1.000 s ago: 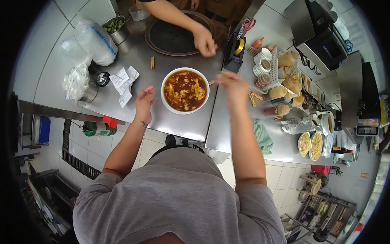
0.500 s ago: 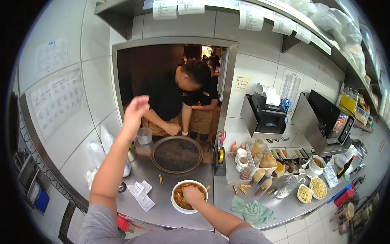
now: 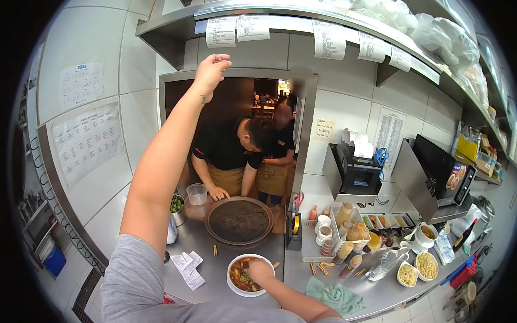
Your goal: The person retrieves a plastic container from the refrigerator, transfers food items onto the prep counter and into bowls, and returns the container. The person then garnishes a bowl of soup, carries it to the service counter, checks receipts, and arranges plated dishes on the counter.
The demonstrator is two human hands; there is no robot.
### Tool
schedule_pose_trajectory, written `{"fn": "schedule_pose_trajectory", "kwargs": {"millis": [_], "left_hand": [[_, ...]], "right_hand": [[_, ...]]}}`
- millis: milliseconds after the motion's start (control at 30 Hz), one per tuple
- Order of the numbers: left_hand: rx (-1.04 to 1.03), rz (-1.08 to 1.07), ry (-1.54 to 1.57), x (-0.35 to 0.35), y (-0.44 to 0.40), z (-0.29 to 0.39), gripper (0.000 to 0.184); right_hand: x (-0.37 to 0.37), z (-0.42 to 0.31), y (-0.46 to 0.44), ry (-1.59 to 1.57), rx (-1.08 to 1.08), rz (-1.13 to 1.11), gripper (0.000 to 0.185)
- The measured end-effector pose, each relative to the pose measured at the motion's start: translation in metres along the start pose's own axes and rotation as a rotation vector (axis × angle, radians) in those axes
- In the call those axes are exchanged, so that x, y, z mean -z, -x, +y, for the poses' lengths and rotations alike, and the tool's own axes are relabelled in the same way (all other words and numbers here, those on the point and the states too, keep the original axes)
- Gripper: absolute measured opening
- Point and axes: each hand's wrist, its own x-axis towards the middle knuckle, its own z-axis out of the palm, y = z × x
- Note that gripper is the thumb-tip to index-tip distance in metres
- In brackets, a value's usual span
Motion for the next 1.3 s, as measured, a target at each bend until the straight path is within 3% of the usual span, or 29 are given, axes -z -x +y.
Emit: {"fn": "schedule_pose_trajectory", "kwargs": {"millis": [67,200,267,300,367,467,533,567,600,633,667,700,733,767,833,900,933,967,1000,1067,1133,1167,1233,1300], "left_hand": [[0.000,-0.004,0.003,-0.007,-0.004,-0.004,0.030],[0.021,-0.119,0.094,-0.021,-0.016,0.005,0.037],[0.377,-0.112,0.728,-0.029,-0.014,0.045,0.047],[0.380,-0.107,0.725,-0.034,-0.017,0.056,0.047],[0.463,-0.013,1.008,-0.042,-0.025,0.073,0.048],[0.318,0.001,1.101,-0.064,-0.046,0.034,0.037],[0.351,-0.030,1.035,-0.080,0.000,0.025,0.025],[0.150,-0.123,0.893,-0.085,0.048,0.021,0.021],[0.350,-0.186,0.716,-0.088,0.073,-0.001,0.016],[0.385,-0.213,0.797,-0.092,0.117,-0.014,0.021],[0.543,-0.279,0.790,-0.078,0.164,-0.008,0.033],[0.523,-0.312,0.818,-0.068,0.202,-0.026,0.042],[0.563,-0.309,0.864,-0.046,0.234,-0.027,0.046],[0.507,-0.238,0.891,-0.035,0.261,-0.059,0.042],[0.599,-0.113,0.636,0.018,0.304,-0.110,0.034],[0.751,0.065,0.382,0.084,0.339,-0.138,0.047],[0.630,0.045,0.092,0.125,0.370,-0.191,0.052],[0.843,0.133,0.178,0.158,0.391,-0.192,0.057],[0.893,0.179,0.119,0.187,0.414,-0.198,0.062],[1.113,0.177,-0.073,0.238,0.464,-0.213,0.065],[1.072,-0.011,-0.226,0.256,0.506,-0.228,0.064],[1.147,-0.001,-0.128,0.248,0.516,-0.220,0.060],[1.157,0.035,0.075,0.218,0.525,-0.219,0.053],[1.182,0.018,0.200,0.160,0.519,-0.192,0.054]], "right_hand": [[-0.023,0.007,-0.009,-0.168,-0.075,-0.008,0.013],[-0.009,0.000,-0.002,-0.184,0.020,0.014,0.016],[0.000,-0.007,0.003,-0.144,0.009,-0.034,0.012],[-0.004,-0.005,0.004,-0.145,0.013,-0.038,0.012],[-0.015,0.000,0.008,-0.117,0.192,0.165,0.008],[0.004,-0.009,0.012,0.050,0.105,0.022,0.016],[-0.015,-0.003,0.009,0.080,0.095,0.064,0.017],[-0.020,-0.004,0.008,0.020,0.036,0.084,0.017],[-0.024,-0.004,0.007,-0.039,-0.025,0.103,0.017],[-0.028,-0.002,0.004,-0.203,-0.053,0.059,0.017],[-0.035,0.002,0.003,-0.198,0.000,0.109,0.015],[-0.038,0.003,0.002,-0.174,0.045,0.136,0.018],[-0.037,0.006,0.001,-0.135,0.201,0.256,0.022],[-0.037,0.006,0.001,-0.102,0.186,0.204,0.025],[-0.025,-0.004,-0.001,-0.160,-0.053,0.028,0.026],[-0.023,0.001,0.003,-0.232,0.161,0.248,0.033],[-0.026,0.007,0.001,-0.194,0.187,0.214,0.040],[-0.007,0.001,0.008,-0.576,0.018,0.164,0.045],[-0.007,0.011,0.019,-0.304,0.062,0.198,0.043],[0.000,0.033,0.044,-0.405,-0.063,0.228,0.041],[-0.007,0.078,0.074,-0.339,-0.170,0.214,0.044],[-0.009,0.093,0.085,-0.337,-0.175,0.212,0.044],[-0.011,0.119,0.112,-0.528,-0.607,0.230,0.032],[-0.013,0.139,0.133,-0.486,-0.671,0.329,0.030]]}}
